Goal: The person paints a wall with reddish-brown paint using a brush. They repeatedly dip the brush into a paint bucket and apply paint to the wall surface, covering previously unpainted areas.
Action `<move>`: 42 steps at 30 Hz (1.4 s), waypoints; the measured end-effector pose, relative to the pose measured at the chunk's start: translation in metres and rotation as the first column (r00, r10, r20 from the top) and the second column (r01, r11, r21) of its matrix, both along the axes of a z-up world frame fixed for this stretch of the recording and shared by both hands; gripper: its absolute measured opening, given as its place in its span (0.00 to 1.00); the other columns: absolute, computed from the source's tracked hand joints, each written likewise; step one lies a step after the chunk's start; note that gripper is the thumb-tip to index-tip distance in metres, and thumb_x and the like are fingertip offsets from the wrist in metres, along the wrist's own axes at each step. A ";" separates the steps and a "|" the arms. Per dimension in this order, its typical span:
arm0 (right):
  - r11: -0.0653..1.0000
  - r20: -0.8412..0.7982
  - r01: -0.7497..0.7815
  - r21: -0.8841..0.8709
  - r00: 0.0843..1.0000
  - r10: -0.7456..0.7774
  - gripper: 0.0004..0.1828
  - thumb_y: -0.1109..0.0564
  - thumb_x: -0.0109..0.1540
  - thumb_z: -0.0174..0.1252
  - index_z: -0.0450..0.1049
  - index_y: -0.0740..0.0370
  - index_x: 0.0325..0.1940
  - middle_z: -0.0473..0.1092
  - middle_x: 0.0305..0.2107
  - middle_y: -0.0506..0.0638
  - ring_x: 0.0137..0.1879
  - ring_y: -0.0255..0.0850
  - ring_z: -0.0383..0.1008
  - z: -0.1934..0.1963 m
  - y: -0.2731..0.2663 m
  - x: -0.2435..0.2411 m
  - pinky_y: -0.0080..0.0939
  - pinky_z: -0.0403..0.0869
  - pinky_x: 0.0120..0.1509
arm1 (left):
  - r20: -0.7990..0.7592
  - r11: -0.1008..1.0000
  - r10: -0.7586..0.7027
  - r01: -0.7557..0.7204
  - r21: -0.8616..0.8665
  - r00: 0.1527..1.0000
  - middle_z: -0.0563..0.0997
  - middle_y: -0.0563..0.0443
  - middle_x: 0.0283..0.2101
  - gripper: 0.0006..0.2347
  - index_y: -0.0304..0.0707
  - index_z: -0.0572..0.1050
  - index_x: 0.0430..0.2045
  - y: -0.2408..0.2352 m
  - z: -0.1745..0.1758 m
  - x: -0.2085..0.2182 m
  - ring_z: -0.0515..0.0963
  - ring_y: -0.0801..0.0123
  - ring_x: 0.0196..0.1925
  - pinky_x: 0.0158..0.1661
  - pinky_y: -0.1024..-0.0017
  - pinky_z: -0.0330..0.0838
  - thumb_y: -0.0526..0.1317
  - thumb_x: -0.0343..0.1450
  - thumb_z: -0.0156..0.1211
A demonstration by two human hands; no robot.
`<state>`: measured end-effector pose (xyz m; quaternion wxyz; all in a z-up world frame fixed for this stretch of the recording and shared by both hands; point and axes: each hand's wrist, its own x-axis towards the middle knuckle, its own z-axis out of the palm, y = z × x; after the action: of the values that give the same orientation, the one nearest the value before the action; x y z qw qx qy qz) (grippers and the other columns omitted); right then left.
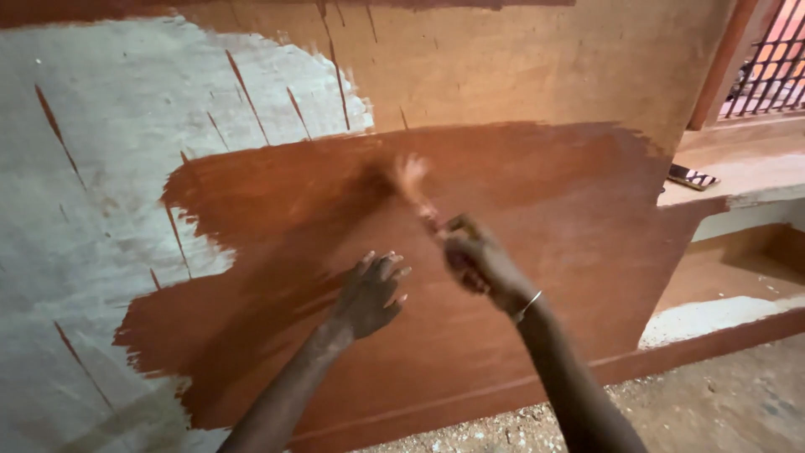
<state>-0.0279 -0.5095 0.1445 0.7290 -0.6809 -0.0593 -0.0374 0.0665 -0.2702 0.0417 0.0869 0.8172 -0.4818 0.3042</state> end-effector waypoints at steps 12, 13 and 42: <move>0.755 0.140 0.533 0.382 0.774 -0.618 0.10 0.53 0.67 0.53 0.57 0.51 0.42 0.60 0.21 0.44 0.20 0.30 0.57 -0.001 -0.115 0.005 0.32 0.54 0.19 | -0.100 0.998 -0.032 0.027 -0.052 0.994 0.69 0.37 0.64 0.23 0.32 0.73 0.56 0.006 0.005 -0.012 0.64 0.50 0.70 0.69 0.48 0.51 0.44 0.67 0.64; 0.730 0.127 0.561 0.389 0.753 -0.646 0.11 0.53 0.68 0.54 0.56 0.51 0.42 0.61 0.22 0.45 0.20 0.30 0.57 -0.003 -0.108 0.003 0.32 0.54 0.19 | -0.107 0.999 -0.021 0.016 -0.049 0.994 0.69 0.36 0.63 0.22 0.33 0.73 0.55 0.007 0.003 -0.012 0.64 0.49 0.70 0.69 0.48 0.51 0.44 0.68 0.64; 0.937 0.022 -0.311 0.158 0.950 0.311 0.11 0.50 0.67 0.56 0.66 0.58 0.45 0.63 0.21 0.48 0.19 0.32 0.61 -0.054 0.224 0.046 0.34 0.61 0.19 | -0.510 0.960 0.172 -0.259 -0.103 0.842 0.79 0.48 0.57 0.14 0.40 0.78 0.49 0.107 -0.049 -0.050 0.75 0.56 0.65 0.67 0.58 0.67 0.42 0.71 0.59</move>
<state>0.0184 -0.2857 0.0909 0.7781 -0.6024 -0.1618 0.0746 0.0169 -0.1633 -0.0073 0.2415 0.9065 -0.3206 0.1311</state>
